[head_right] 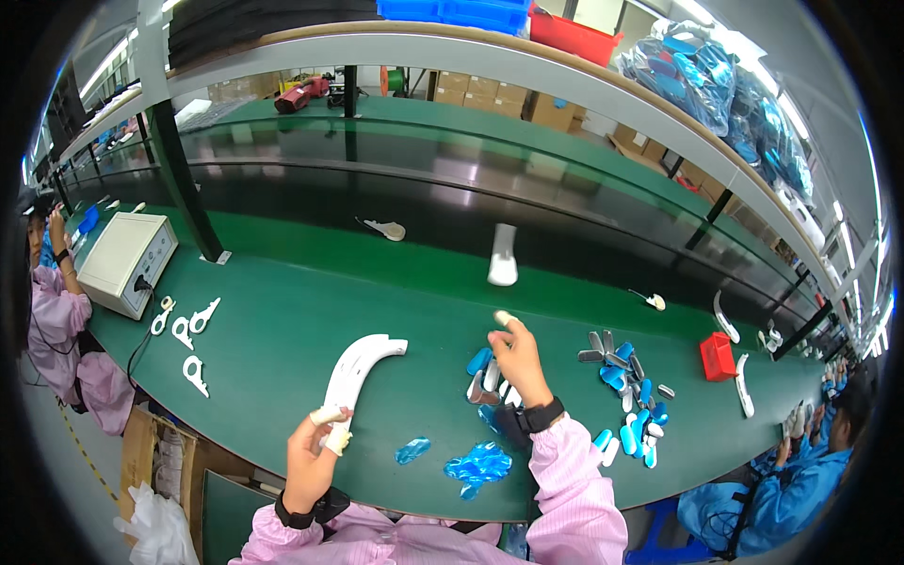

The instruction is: Assembling small plastic components for mechanical or electronic devices on a production line.

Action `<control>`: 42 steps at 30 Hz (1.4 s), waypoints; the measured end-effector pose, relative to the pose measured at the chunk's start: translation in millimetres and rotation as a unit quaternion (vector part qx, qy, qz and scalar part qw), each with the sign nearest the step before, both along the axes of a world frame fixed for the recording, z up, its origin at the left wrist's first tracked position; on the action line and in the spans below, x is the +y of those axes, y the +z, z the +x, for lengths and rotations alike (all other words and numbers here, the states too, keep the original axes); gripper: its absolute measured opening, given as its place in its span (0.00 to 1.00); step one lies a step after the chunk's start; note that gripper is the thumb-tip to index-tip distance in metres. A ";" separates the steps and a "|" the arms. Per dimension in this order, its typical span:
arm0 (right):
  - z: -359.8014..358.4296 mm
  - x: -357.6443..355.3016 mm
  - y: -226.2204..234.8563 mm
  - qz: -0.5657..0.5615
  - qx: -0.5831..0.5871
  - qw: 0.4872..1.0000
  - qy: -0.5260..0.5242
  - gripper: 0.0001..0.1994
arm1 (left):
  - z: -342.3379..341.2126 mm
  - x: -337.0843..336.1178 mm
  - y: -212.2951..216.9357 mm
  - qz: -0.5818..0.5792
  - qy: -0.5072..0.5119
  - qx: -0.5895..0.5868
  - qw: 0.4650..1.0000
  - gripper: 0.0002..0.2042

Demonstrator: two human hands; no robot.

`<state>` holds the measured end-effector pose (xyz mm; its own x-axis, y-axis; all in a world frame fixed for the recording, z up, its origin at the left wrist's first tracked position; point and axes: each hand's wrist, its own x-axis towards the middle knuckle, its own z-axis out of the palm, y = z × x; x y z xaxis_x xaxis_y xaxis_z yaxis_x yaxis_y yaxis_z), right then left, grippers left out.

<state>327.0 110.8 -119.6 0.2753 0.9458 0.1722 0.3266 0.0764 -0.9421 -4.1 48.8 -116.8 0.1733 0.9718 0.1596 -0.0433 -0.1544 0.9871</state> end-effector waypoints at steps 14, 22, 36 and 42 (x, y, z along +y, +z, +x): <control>-42.8 -62.6 38.4 0.058 -0.264 0.961 0.064 0.06 | 36.0 -13.6 7.6 -0.027 -0.139 0.005 0.990 0.21; -107.1 -113.2 55.0 0.075 -0.047 0.995 0.056 0.06 | 58.1 -20.2 3.4 0.019 -0.252 -0.002 0.968 0.32; -111.5 -126.0 49.7 0.054 0.032 0.992 0.107 0.06 | 57.2 -20.4 8.5 -0.032 -0.287 -0.141 0.947 0.25; -118.6 -129.5 48.2 0.043 0.049 0.996 0.063 0.06 | 58.6 -24.2 -6.8 -0.075 -0.266 -0.164 0.947 0.22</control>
<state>208.4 -18.7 -71.5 0.1749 0.9567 0.2326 0.2167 0.1931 -0.9569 54.5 24.6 -123.6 0.6097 0.7770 0.1566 -0.3835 0.1163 0.9162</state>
